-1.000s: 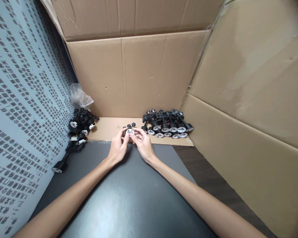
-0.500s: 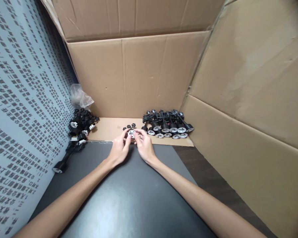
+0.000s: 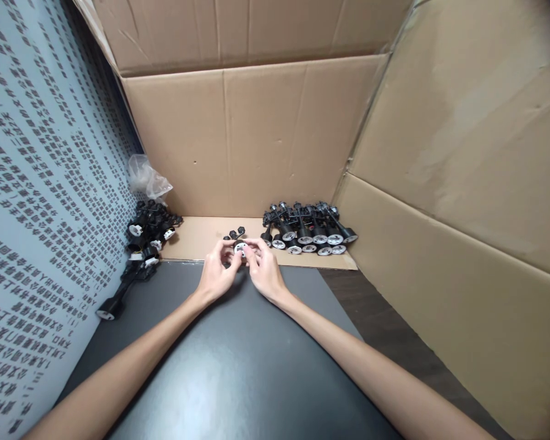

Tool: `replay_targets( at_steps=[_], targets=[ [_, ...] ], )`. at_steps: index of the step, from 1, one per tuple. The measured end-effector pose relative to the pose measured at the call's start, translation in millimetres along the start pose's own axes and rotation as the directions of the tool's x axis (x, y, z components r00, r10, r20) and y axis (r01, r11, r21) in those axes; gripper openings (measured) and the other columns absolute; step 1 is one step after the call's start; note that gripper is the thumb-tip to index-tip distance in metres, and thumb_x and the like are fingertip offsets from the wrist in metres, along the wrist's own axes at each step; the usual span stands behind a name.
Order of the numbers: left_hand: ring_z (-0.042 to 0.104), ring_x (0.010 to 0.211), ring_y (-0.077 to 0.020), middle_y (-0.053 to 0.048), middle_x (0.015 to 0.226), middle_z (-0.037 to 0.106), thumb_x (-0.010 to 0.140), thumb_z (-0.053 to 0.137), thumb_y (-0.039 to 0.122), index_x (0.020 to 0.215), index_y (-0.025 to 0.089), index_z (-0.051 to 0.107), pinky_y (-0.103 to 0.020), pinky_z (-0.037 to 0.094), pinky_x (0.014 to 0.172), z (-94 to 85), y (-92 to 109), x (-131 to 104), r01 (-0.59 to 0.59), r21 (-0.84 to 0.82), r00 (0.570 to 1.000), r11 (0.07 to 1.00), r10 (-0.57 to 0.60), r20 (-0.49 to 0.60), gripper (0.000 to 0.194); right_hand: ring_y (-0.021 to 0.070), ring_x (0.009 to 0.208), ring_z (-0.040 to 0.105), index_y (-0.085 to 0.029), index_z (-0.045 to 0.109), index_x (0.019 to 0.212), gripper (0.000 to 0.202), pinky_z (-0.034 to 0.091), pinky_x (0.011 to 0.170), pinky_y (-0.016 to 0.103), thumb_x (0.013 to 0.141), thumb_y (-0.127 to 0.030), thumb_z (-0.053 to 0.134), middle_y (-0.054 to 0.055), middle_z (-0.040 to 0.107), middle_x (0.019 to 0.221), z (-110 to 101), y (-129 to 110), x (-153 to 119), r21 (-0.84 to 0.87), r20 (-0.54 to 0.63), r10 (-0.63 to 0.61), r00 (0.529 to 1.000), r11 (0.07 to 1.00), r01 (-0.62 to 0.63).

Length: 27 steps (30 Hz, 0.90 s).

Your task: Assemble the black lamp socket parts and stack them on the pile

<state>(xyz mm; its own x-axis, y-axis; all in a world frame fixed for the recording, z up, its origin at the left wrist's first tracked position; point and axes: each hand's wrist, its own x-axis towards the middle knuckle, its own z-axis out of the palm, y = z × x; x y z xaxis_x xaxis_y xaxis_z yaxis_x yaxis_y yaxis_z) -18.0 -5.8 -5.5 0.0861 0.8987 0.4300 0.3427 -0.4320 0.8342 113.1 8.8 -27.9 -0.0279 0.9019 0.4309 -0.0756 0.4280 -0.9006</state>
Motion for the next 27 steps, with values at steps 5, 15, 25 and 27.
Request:
replay_targets(
  at_steps=[5, 15, 25, 27],
  targets=[
    [0.07, 0.079, -0.0184, -0.007, 0.091, 0.072, 0.088, 0.058, 0.04, 0.106, 0.017, 0.058, -0.033, 0.056, 0.077, 1.1, 1.9, -0.4, -0.004, -0.002, 0.998, 1.0, 0.004, -0.056, 0.029, 0.0209, 0.096, 0.067, -0.021, 0.059, 0.106, 0.031, 0.057, 0.08, 0.035, 0.09, -0.047, 0.055, 0.01, 0.066, 0.11, 0.4, -4.5, -0.6, 0.02, 0.018, -0.016, 1.0, 1.0, 0.016],
    [0.071, 0.078, -0.0189, -0.007, 0.092, 0.074, 0.087, 0.059, 0.042, 0.106, 0.017, 0.057, -0.032, 0.056, 0.074, 1.2, 3.5, -1.3, -0.014, 0.052, 0.996, 0.999, 0.019, -0.085, 0.031, 0.0222, 0.096, 0.064, -0.023, 0.063, 0.111, 0.032, 0.056, 0.078, 0.034, 0.092, -0.046, 0.052, 0.009, 0.063, 0.11, -1.2, -2.3, 0.5, -0.007, 0.059, -0.017, 0.998, 1.0, 0.017],
    [0.069, 0.072, -0.0176, -0.006, 0.087, 0.073, 0.084, 0.063, 0.044, 0.103, 0.017, 0.057, -0.03, 0.053, 0.068, 0.9, 5.0, 0.1, 0.041, 0.013, 0.997, 0.999, -0.04, -0.067, 0.034, 0.0228, 0.094, 0.062, -0.023, 0.067, 0.106, 0.033, 0.054, 0.08, 0.035, 0.092, -0.048, 0.051, 0.009, 0.064, 0.103, -3.4, -2.3, 1.7, -0.068, 0.023, -0.045, 0.999, 0.997, 0.046],
    [0.069, 0.072, -0.0175, -0.005, 0.086, 0.073, 0.085, 0.062, 0.047, 0.105, 0.018, 0.057, -0.029, 0.053, 0.066, 0.4, 5.6, 0.2, 0.05, -0.014, 0.998, 0.999, -0.05, -0.046, 0.036, 0.0218, 0.089, 0.063, -0.023, 0.067, 0.107, 0.034, 0.055, 0.078, 0.034, 0.092, -0.049, 0.051, 0.009, 0.063, 0.104, -3.2, -3.1, 1.8, -0.035, 0.028, -0.028, 0.999, 0.999, 0.029]
  ],
)
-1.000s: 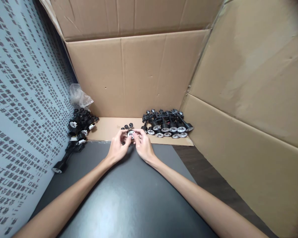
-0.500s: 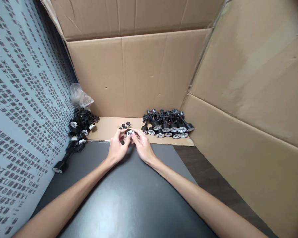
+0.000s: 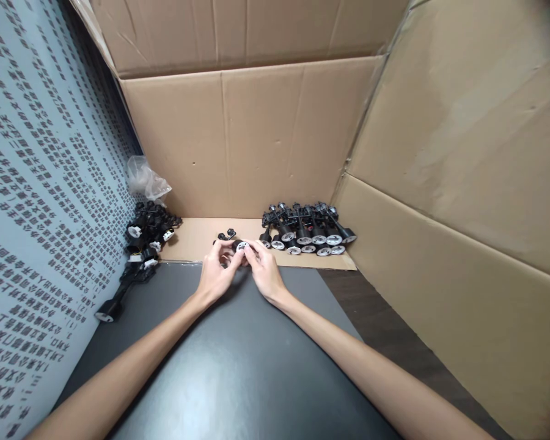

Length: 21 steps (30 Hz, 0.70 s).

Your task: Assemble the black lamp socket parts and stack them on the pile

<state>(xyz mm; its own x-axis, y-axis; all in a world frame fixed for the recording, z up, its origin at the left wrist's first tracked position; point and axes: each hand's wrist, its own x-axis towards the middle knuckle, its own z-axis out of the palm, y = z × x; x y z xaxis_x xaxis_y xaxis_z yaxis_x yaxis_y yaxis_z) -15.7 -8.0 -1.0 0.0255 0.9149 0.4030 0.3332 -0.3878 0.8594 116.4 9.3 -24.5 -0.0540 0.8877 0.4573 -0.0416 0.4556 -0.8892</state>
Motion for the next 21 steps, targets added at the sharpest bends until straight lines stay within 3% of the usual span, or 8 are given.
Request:
replay_targets(
  at_steps=[13, 21],
  targets=[
    [0.069, 0.075, -0.0195, -0.006, 0.087, 0.072, 0.087, 0.059, 0.052, 0.097, 0.017, 0.057, -0.03, 0.053, 0.069, -4.2, -6.1, -1.3, 0.001, -0.021, 0.999, 1.0, 0.0, 0.034, 0.036, 0.0182, 0.08, 0.058, -0.019, 0.072, 0.106, 0.046, 0.053, 0.072, 0.032, 0.089, -0.057, 0.052, 0.006, 0.053, 0.092, -1.9, 1.7, 0.9, 0.022, 0.081, 0.031, 0.996, 0.999, -0.033],
    [0.069, 0.078, -0.0181, -0.007, 0.095, 0.071, 0.088, 0.058, 0.05, 0.105, 0.018, 0.055, -0.03, 0.053, 0.07, -2.7, -4.3, 0.3, 0.021, -0.092, 0.998, 0.996, -0.015, 0.059, 0.037, 0.0188, 0.081, 0.059, -0.02, 0.071, 0.111, 0.042, 0.054, 0.072, 0.032, 0.092, -0.052, 0.05, 0.006, 0.053, 0.093, -0.6, -1.0, -0.4, -0.016, 0.024, -0.013, 1.0, 1.0, 0.014]
  ],
)
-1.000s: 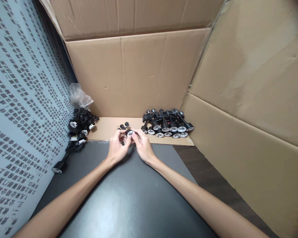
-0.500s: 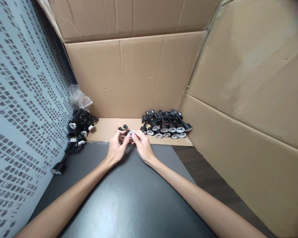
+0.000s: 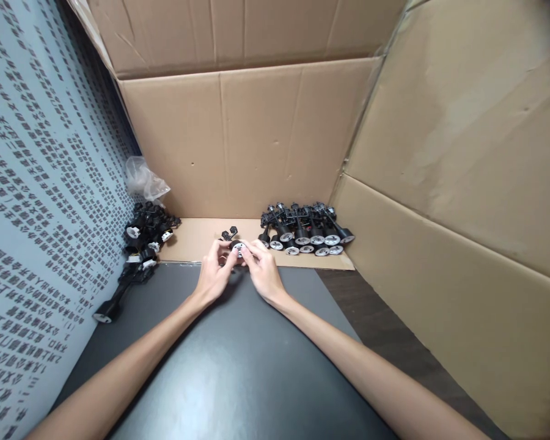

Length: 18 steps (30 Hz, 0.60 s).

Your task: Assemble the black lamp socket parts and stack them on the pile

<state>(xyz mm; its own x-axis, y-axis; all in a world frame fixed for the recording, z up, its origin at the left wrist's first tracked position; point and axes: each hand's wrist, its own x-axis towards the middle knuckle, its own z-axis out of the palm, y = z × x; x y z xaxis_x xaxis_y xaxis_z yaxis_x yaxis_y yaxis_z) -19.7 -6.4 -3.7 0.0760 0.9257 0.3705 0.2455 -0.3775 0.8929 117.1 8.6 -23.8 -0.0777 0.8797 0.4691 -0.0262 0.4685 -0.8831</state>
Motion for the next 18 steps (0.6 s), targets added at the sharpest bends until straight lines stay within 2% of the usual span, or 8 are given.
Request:
replay_targets(
  at_steps=[3, 6, 12, 18],
  targets=[
    [0.069, 0.08, -0.0174, -0.008, 0.104, 0.071, 0.088, 0.058, 0.05, 0.117, 0.019, 0.052, -0.029, 0.053, 0.071, 0.9, -0.1, 0.5, 0.008, -0.018, 1.0, 1.0, -0.008, 0.013, 0.043, 0.0187, 0.083, 0.06, -0.02, 0.07, 0.113, 0.041, 0.054, 0.074, 0.031, 0.093, -0.049, 0.05, 0.006, 0.054, 0.095, 0.7, -1.0, -0.9, -0.017, -0.021, -0.019, 1.0, 1.0, 0.018],
    [0.068, 0.079, -0.0167, -0.007, 0.101, 0.07, 0.09, 0.055, 0.05, 0.126, 0.02, 0.049, -0.028, 0.053, 0.068, 1.3, 1.9, 0.5, 0.013, 0.002, 1.0, 1.0, -0.013, 0.023, 0.047, 0.0177, 0.082, 0.06, -0.02, 0.069, 0.115, 0.04, 0.055, 0.073, 0.03, 0.093, -0.048, 0.051, 0.006, 0.054, 0.096, 0.9, -1.0, -1.4, -0.012, -0.024, -0.027, 0.999, 1.0, 0.026],
    [0.066, 0.073, -0.0143, -0.004, 0.096, 0.069, 0.093, 0.05, 0.05, 0.118, 0.02, 0.055, -0.025, 0.052, 0.064, 0.2, 5.6, 0.6, -0.026, 0.049, 0.998, 0.998, 0.023, 0.051, 0.039, 0.0181, 0.082, 0.059, -0.021, 0.071, 0.111, 0.04, 0.054, 0.074, 0.031, 0.092, -0.05, 0.052, 0.006, 0.052, 0.093, -0.4, 0.0, -1.3, -0.021, -0.004, -0.015, 1.0, 1.0, 0.015],
    [0.064, 0.069, -0.0136, -0.004, 0.089, 0.068, 0.094, 0.049, 0.05, 0.115, 0.02, 0.055, -0.026, 0.053, 0.065, -1.6, 2.5, 1.7, -0.019, 0.074, 0.997, 0.997, 0.013, 0.073, 0.037, 0.0165, 0.076, 0.058, -0.019, 0.072, 0.107, 0.043, 0.053, 0.071, 0.03, 0.09, -0.053, 0.054, 0.005, 0.051, 0.092, -0.5, 2.3, -0.7, 0.013, 0.004, 0.024, 1.0, 1.0, -0.024]
  ],
)
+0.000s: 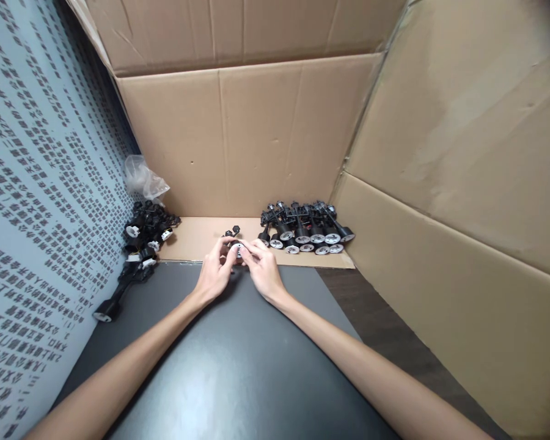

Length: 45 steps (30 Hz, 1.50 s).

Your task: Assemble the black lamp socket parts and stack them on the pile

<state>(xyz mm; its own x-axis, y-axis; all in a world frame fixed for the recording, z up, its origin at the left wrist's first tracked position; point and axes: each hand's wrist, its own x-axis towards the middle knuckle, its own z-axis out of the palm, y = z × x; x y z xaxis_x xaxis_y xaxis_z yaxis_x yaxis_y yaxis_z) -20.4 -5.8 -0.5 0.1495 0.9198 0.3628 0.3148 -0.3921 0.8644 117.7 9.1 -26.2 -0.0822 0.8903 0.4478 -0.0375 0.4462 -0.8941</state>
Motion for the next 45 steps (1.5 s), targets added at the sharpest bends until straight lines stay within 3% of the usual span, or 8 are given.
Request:
replay_targets(
  at_steps=[6, 19, 27, 33, 40, 45],
  targets=[
    [0.061, 0.067, -0.0127, -0.001, 0.084, 0.063, 0.092, 0.051, 0.051, 0.113, 0.019, 0.053, -0.027, 0.053, 0.067, -0.5, -4, 2, 0.028, -0.082, 0.999, 0.996, -0.025, 0.035, 0.038, 0.0167, 0.076, 0.057, -0.019, 0.073, 0.105, 0.044, 0.054, 0.069, 0.03, 0.088, -0.055, 0.055, 0.004, 0.05, 0.09, 0, 0, -1, 0.026, 0.007, 0.019, 1.0, 0.999, -0.02],
    [0.062, 0.068, -0.0138, -0.005, 0.09, 0.066, 0.092, 0.049, 0.052, 0.115, 0.018, 0.052, -0.025, 0.051, 0.06, 1.6, 2, 1, 0.037, -0.076, 0.999, 0.996, -0.036, 0.006, 0.041, 0.0144, 0.075, 0.062, -0.021, 0.072, 0.106, 0.038, 0.056, 0.064, 0.027, 0.084, -0.05, 0.063, 0.005, 0.054, 0.098, 3, -6, 0, 0.125, -0.029, 0.052, 0.998, 0.991, -0.048],
    [0.064, 0.074, -0.0152, -0.004, 0.089, 0.066, 0.094, 0.046, 0.051, 0.117, 0.019, 0.05, -0.03, 0.053, 0.075, -0.5, 0, 0, 0.019, -0.045, 0.998, 0.999, -0.016, 0.058, 0.04, 0.0149, 0.071, 0.061, -0.019, 0.074, 0.099, 0.034, 0.056, 0.059, 0.027, 0.088, -0.048, 0.059, 0.004, 0.05, 0.088, 1, -10, -2, 0.034, -0.034, 0.01, 0.999, 0.999, -0.009],
    [0.065, 0.076, -0.0152, -0.005, 0.093, 0.068, 0.095, 0.046, 0.05, 0.117, 0.019, 0.052, -0.03, 0.053, 0.076, 0.0, 2, 1, 0.019, -0.034, 0.999, 0.999, -0.017, 0.048, 0.038, 0.0143, 0.07, 0.06, -0.019, 0.075, 0.1, 0.037, 0.055, 0.059, 0.027, 0.087, -0.05, 0.06, 0.003, 0.049, 0.086, 1, -8, 0, 0.021, -0.046, 0.01, 0.999, 1.0, -0.009],
    [0.066, 0.083, -0.0159, -0.009, 0.114, 0.066, 0.095, 0.047, 0.047, 0.128, 0.019, 0.052, -0.03, 0.054, 0.079, 1.6, 2, 2, 0.013, -0.071, 1.0, 0.997, -0.014, -0.003, 0.043, 0.0154, 0.079, 0.065, -0.02, 0.069, 0.115, 0.044, 0.057, 0.067, 0.028, 0.086, -0.051, 0.06, 0.008, 0.06, 0.108, 4, -8, 2, 0.118, -0.059, 0.059, 0.997, 0.992, -0.051],
    [0.067, 0.087, -0.0186, -0.011, 0.116, 0.066, 0.094, 0.048, 0.045, 0.133, 0.019, 0.049, -0.032, 0.056, 0.077, 1.1, -4, 2, 0.006, -0.076, 1.0, 0.997, -0.007, -0.011, 0.047, 0.0205, 0.091, 0.067, -0.02, 0.064, 0.121, 0.044, 0.058, 0.07, 0.03, 0.086, -0.046, 0.06, 0.012, 0.064, 0.117, 4, -7, 1, 0.137, -0.035, 0.089, 0.995, 0.987, -0.084]
  ],
)
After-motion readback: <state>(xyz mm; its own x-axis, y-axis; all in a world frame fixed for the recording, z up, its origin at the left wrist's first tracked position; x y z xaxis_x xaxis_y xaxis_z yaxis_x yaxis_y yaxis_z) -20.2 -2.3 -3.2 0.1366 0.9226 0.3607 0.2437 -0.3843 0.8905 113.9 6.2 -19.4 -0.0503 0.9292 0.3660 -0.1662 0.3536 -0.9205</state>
